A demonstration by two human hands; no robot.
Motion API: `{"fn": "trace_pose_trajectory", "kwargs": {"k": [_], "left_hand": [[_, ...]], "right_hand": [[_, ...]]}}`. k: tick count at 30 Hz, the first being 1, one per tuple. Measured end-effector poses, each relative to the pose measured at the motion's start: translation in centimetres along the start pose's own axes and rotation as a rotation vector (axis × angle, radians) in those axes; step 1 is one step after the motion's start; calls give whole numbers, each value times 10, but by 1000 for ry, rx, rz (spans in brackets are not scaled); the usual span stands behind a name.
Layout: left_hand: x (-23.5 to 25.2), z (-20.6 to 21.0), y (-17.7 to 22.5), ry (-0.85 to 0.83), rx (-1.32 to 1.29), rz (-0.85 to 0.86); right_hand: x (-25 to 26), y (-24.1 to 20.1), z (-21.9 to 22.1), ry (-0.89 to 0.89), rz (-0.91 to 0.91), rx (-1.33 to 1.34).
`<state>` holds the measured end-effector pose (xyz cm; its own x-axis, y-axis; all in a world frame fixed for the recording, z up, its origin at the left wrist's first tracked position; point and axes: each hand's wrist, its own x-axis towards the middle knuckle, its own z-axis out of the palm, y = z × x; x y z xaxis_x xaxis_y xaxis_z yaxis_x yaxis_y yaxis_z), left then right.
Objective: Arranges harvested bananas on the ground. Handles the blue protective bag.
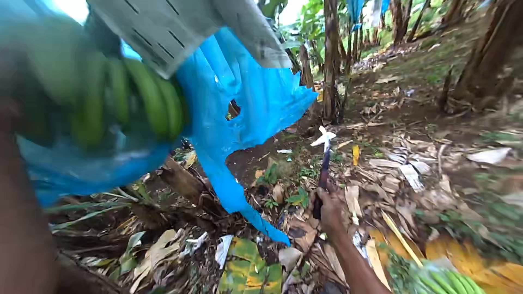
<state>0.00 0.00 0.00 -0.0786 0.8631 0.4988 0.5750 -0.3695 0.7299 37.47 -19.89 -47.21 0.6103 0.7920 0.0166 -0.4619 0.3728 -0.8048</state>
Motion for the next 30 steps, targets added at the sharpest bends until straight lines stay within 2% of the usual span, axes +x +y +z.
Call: {"fn": "trace_pose_trajectory", "kwargs": {"k": [1,3,6,9,12,17,22,26,30], "left_hand": [[-23,30,-2,23,86,-113],[-59,66,-30,-141,137,-219],[-116,107,-95,-426,273,-182],[-196,148,-111,-590,420,-207],[-252,180,-145,-784,427,-247],[-351,216,-196,-1082,483,-296],[-451,247,-231,-1390,604,-290],[-505,258,-251,-1469,669,-293],[-531,261,-249,-1503,691,-253]], "right_hand": [[-8,19,-14,61,71,0],[-29,54,-46,179,172,15],[-65,93,-95,342,267,44],[-100,114,-132,413,314,32],[-138,116,-156,390,353,5],[-213,102,-159,376,510,15],[-275,79,-182,665,627,85],[-317,81,-197,792,878,186],[-345,95,-182,851,1013,311]]}}
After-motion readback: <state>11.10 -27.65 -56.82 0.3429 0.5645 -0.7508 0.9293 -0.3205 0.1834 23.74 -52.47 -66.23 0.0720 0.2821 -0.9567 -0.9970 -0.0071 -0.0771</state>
